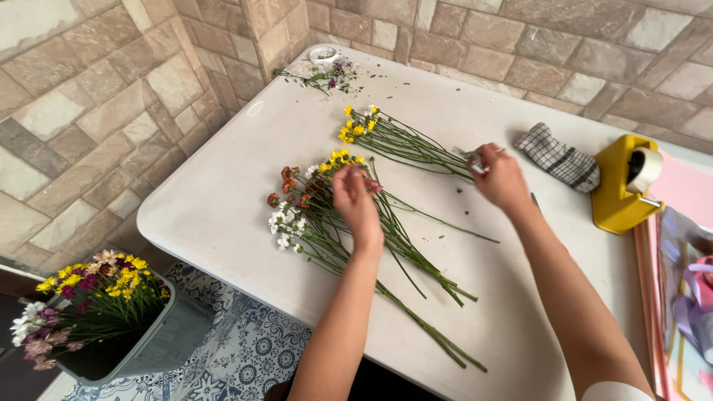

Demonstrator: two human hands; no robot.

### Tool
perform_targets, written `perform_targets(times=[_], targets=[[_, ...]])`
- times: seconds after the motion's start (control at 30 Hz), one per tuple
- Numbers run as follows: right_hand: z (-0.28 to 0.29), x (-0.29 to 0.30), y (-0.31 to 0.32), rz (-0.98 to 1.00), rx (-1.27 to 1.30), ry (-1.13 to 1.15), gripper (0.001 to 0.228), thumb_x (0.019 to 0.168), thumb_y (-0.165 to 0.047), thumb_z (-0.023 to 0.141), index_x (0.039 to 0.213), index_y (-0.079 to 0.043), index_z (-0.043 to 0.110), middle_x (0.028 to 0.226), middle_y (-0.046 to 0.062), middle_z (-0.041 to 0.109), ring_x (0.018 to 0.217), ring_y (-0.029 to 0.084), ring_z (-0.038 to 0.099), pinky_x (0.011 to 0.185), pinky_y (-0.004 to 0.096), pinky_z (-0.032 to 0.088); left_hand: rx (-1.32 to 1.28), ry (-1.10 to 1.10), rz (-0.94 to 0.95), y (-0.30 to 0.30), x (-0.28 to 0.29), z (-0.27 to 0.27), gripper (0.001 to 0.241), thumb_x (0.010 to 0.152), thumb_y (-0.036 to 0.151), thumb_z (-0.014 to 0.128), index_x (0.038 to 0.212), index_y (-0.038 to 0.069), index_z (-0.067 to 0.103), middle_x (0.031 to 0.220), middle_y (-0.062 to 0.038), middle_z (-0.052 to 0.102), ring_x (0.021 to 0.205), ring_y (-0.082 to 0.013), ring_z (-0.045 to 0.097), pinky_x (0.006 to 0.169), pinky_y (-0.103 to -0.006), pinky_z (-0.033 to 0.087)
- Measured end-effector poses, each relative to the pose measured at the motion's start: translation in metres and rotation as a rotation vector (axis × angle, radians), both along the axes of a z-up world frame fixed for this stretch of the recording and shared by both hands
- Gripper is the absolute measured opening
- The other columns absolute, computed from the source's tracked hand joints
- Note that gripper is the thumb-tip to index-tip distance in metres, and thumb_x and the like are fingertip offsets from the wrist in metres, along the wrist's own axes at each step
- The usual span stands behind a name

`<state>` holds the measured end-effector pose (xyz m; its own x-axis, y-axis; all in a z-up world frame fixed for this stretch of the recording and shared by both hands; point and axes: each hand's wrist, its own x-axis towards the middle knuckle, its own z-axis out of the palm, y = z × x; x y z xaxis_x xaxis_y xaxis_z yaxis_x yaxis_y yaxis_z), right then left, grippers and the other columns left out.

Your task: The person uses shears and scissors to trim the stems of yellow and white flowers, grouping them into separate bunches on a table.

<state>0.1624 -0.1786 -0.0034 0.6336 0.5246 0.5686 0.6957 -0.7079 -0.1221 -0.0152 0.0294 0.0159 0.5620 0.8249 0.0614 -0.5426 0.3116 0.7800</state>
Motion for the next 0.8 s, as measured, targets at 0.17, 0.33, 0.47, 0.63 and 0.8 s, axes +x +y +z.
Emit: perform_targets(times=[0.17, 0.33, 0.47, 0.63, 0.8], targets=[[0.03, -0.127, 0.049, 0.047, -0.089, 0.58, 0.023, 0.082, -0.026, 0.069, 0.097, -0.01, 0.069, 0.077, 0.013, 0.069, 0.082, 0.034, 0.071, 0.078, 0.047, 0.055, 0.109, -0.083, 0.235, 0.034, -0.011, 0.004, 0.013, 0.102, 0.013, 0.048, 0.107, 0.005, 0.056, 0.086, -0.005, 0.058, 0.068, -0.0089, 0.058, 0.055, -0.0205, 0.054], [0.02, -0.172, 0.055, 0.049, -0.276, 0.611, 0.03, 0.079, -0.035, 0.069, 0.099, -0.013, 0.068, 0.076, 0.009, 0.069, 0.079, 0.034, 0.071, 0.075, 0.047, 0.056, 0.142, -0.08, 0.243, 0.037, -0.016, 0.001, 0.014, 0.101, 0.015, 0.05, 0.102, 0.004, 0.058, 0.078, -0.005, 0.059, 0.065, -0.0081, 0.057, 0.054, -0.0187, 0.052], [0.016, -0.168, 0.047, 0.057, -0.204, 0.538, 0.021, 0.076, -0.024, 0.069, 0.095, -0.014, 0.066, 0.072, 0.007, 0.066, 0.074, 0.034, 0.07, 0.072, 0.049, 0.057, 0.174, -0.03, 0.208, 0.034, -0.01, -0.008, 0.015, 0.101, 0.016, 0.051, 0.102, 0.004, 0.061, 0.075, -0.005, 0.061, 0.065, -0.0088, 0.057, 0.053, -0.0206, 0.052], [0.051, -0.184, 0.031, 0.06, -0.105, 0.478, 0.012, 0.077, -0.016, 0.067, 0.089, -0.013, 0.064, 0.067, 0.006, 0.064, 0.07, 0.031, 0.068, 0.069, 0.046, 0.057, 0.215, 0.053, 0.14, 0.026, -0.017, -0.001, 0.013, 0.1, 0.013, 0.052, 0.102, 0.004, 0.061, 0.08, -0.006, 0.063, 0.069, -0.0096, 0.057, 0.056, -0.0219, 0.052], [0.081, -0.208, 0.015, 0.09, -0.005, 0.542, 0.009, 0.079, -0.012, 0.065, 0.088, -0.011, 0.064, 0.066, 0.01, 0.062, 0.068, 0.032, 0.066, 0.067, 0.045, 0.056, 0.468, 0.26, 0.14, 0.022, -0.01, -0.008, 0.014, 0.087, 0.014, 0.067, 0.1, 0.011, 0.064, 0.087, -0.006, 0.069, 0.077, -0.0127, 0.061, 0.062, -0.0258, 0.053]])
